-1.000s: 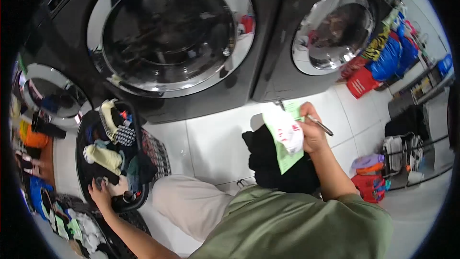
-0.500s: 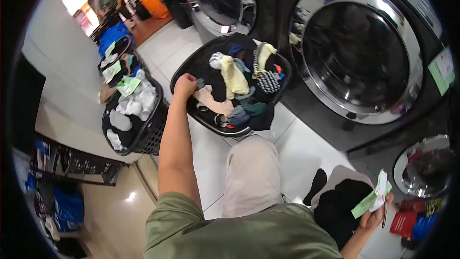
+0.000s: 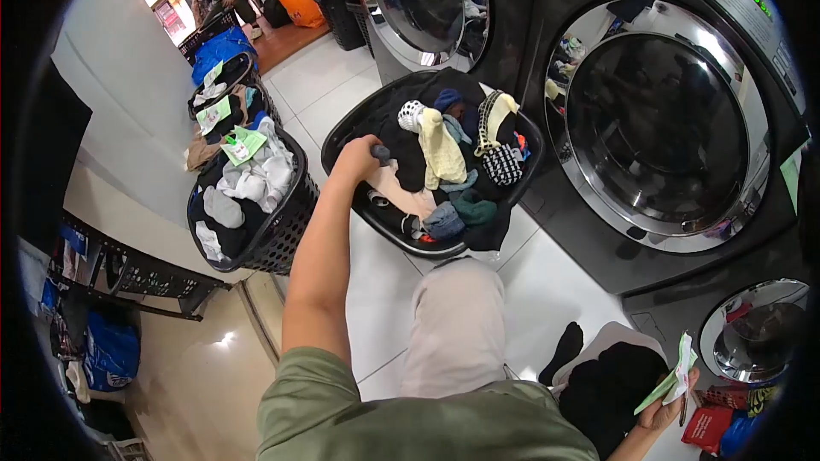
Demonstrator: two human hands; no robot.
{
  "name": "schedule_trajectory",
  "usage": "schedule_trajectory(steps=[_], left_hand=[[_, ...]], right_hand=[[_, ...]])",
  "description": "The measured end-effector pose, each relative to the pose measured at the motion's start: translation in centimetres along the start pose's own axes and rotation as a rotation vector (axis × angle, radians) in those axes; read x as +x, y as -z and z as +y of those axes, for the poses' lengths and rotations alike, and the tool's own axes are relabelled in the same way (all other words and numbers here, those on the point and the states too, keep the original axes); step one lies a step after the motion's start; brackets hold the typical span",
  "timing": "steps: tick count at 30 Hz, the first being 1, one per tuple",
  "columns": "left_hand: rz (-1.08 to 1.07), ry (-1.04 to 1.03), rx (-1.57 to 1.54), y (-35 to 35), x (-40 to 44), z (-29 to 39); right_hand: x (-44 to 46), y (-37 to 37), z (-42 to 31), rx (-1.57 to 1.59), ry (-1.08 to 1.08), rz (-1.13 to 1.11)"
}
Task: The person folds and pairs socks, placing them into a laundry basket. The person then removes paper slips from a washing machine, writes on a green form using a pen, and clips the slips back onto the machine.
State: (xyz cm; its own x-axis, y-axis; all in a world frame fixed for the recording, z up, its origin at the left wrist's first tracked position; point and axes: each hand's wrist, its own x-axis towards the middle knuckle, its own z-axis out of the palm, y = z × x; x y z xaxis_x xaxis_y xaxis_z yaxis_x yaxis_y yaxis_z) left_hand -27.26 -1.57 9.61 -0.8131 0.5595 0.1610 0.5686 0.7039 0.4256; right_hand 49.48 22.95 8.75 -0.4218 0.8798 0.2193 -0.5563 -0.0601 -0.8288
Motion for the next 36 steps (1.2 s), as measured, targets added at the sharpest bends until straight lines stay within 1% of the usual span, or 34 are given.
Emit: schedule_trajectory(steps=[1, 2, 4, 5, 7, 8, 9, 12, 13, 14, 16, 17, 19, 20, 21, 22, 23, 24, 25, 26, 27, 28, 29, 31, 32, 34, 35, 36], left_hand=[[-0.007, 0.047, -0.066, 0.4, 0.6, 0.6], [0.123, 0.019, -0.127, 1.0, 0.6, 0.8], [0.308, -0.068, -0.372, 1.8, 0.8, 0.2], [0.316, -0.161, -0.303, 2.6, 0.3, 0.8], [0.043, -0.233, -0.124, 1.8, -0.2, -0.5], [-0.089, -0.271, -0.031, 1.8, -0.3, -0.8], [-0.155, -0.222, 0.141, 1.4, -1.3, -1.1], [0.07, -0.247, -0.061, 1.1, -0.4, -1.7], [0.121, -0.169, -0.235, 2.3, -0.1, -0.3], [0.218, -0.042, -0.217, 3.3, -0.1, 1.1], [0.383, -0.071, -0.212, 3.0, 1.6, 0.3], [0.38, -0.049, -0.238, 3.4, 1.2, 1.2], [0.353, -0.027, -0.299, 3.5, 1.1, 3.8], [0.313, -0.162, -0.406, 2.4, 2.0, 3.4], [0.291, -0.192, -0.53, 2.3, 0.3, 6.0], [0.237, -0.242, -0.658, 2.8, -2.0, 10.0], [0.169, -0.171, -0.701, 3.4, -5.2, 14.6], [0.081, -0.29, -0.927, 1.8, -7.0, 16.9], [-0.045, -0.34, -0.993, 0.8, -9.5, 19.9], [-0.229, -0.433, -1.045, 0.6, -12.9, 23.4], [-0.44, -0.431, -1.147, -0.5, -16.2, 26.4], [-0.569, -0.582, -1.123, -1.4, -19.3, 29.1], [-0.753, -0.706, -1.146, -1.9, -22.2, 31.5], [-1.004, -0.729, -1.082, -1.9, -27.2, 36.2], [-0.977, -0.861, -1.117, -3.1, -29.1, 37.5], [-0.79, -0.992, -0.982, -3.5, -31.5, 39.9], [-0.913, -0.845, -1.12, -4.2, -32.2, 40.6], [-1.033, -0.68, -1.245, -5.6, -33.0, 40.9]], right_hand=[[-0.2, 0.2, 0.0, 0.013, -0.002, -0.012], [-0.6, 0.5, -0.1, 0.024, -0.005, 0.016], [-1.3, 1.1, -0.3, 0.045, -0.01, 0.073], [-1.5, 1.7, -0.4, 0.052, -0.008, 0.106], [-1.6, 1.5, -0.8, 0.036, -0.008, 0.186], [-1.4, 1.3, -0.6, 0.023, 0.004, 0.188], [-1.2, 1.2, -0.4, 0.01, 0.018, 0.19], [-1.2, 3.0, -0.3, 0.024, -0.003, 0.188], [-1.3, 3.6, -0.3, 0.037, -0.022, 0.183], [-1.4, 3.5, -0.4, 0.04, -0.025, 0.199], [-1.4, 2.8, -0.5, 0.049, -0.03, 0.23], [-0.8, 0.6, -0.3, 0.092, 0.016, 0.06], [-0.8, 1.1, 0.2, 0.098, 0.048, 0.107], [-1.5, 1.7, 0.5, 0.088, 0.078, 0.155], [-1.6, 2.0, 0.9, 0.101, 0.089, 0.17], [-1.2, -0.3, 1.1, 0.101, 0.082, 0.253], [-1.3, -2.7, 1.0, 0.218, 0.023, 0.215], [-1.0, -5.0, 0.8, 0.031, 0.016, 0.351], [-0.1, -6.7, 0.7, 0.069, 0.008, 0.236], [0.7, -9.3, 0.1, 0.029, 0.027, 0.237], [0.5, -10.1, -0.5, -0.019, 0.02, 0.248], [0.4, -10.4, -0.7, -0.054, -0.005, 0.245], [0.0, -11.4, -1.2, -0.08, -0.016, 0.248], [-0.7, -13.6, -2.8, -0.113, -0.042, 0.22], [-1.3, -14.1, -3.3, -0.19, -0.045, 0.222], [-2.9, -14.5, -4.2, -0.49, -0.061, 0.188], [-3.9, -13.8, -4.3, -0.671, -0.07, 0.175], [-4.8, -13.5, -4.6, -0.67, -0.082, 0.176]])
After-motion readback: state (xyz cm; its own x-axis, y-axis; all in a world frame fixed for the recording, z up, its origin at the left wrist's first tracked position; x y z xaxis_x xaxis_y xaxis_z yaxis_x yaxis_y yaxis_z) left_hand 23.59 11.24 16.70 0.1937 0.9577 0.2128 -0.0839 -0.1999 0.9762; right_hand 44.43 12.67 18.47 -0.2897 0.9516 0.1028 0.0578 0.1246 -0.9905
